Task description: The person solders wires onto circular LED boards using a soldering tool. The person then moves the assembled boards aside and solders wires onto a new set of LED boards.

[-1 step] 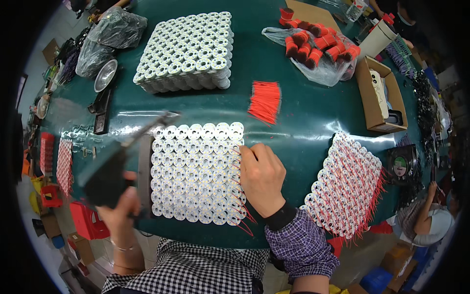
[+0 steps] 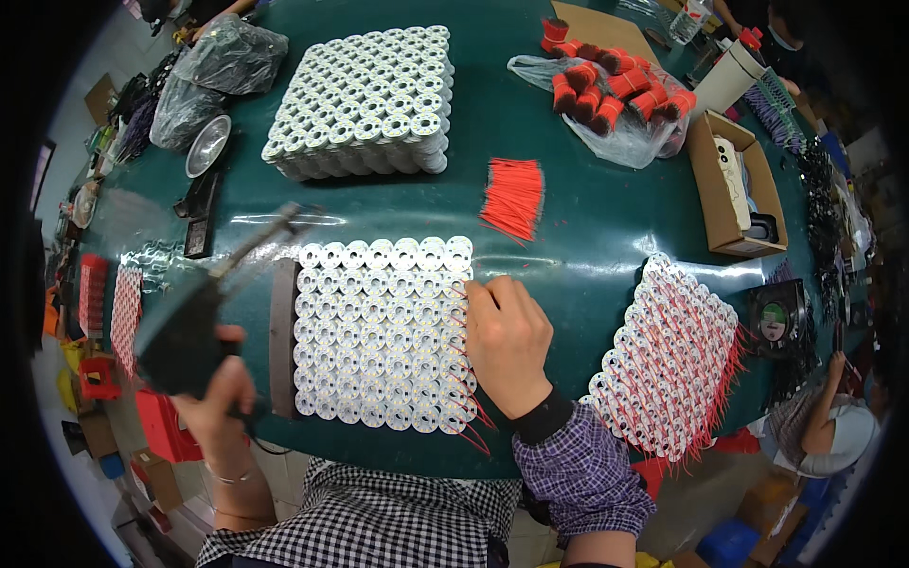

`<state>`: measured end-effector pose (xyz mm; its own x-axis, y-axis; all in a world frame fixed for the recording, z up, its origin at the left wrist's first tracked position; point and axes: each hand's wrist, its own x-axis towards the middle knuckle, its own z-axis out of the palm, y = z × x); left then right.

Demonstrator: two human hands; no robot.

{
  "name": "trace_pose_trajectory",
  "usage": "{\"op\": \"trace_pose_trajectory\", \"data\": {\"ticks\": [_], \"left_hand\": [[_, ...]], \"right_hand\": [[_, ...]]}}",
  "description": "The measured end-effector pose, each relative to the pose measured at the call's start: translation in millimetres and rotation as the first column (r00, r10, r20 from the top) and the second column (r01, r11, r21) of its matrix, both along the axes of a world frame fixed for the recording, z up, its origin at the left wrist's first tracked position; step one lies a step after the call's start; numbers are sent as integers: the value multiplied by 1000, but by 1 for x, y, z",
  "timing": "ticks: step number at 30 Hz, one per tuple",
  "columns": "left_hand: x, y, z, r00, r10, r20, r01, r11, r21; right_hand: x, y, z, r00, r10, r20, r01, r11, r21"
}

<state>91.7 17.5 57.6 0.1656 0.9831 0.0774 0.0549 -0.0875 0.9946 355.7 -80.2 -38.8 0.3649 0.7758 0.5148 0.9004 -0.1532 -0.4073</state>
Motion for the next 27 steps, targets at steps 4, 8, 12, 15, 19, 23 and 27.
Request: {"op": "trace_pose_trajectory", "data": {"ticks": [4,8,12,15,19,23,27], "left_hand": [[-28,-8,25,989,130,64,-139,977,161],[-17,-48,44,898,-431,-91,329,794,-510],[-7,-85,-28,884,-126,-450,413,663,625],[-26,-89,-16,960,-271,-70,275,867,415],[-107,-92,-30,976,-48,-212,103,961,255],[-224,-94,-134,555,404,-727,-128,905,405],[-323,-118,-190,-159,-78,-984,-213,976,-43]], "right_hand": [[-26,3,26,980,162,-114,-153,985,79],[-91,-17,82,410,534,-739,-683,717,140],[-110,-52,48,109,323,-940,-758,639,131],[-118,-68,62,127,250,-960,-742,666,75],[-134,-67,75,-22,228,-973,-656,731,186],[-143,-69,72,51,364,-930,-509,811,290],[-145,-73,80,124,437,-891,-467,818,336]]}}
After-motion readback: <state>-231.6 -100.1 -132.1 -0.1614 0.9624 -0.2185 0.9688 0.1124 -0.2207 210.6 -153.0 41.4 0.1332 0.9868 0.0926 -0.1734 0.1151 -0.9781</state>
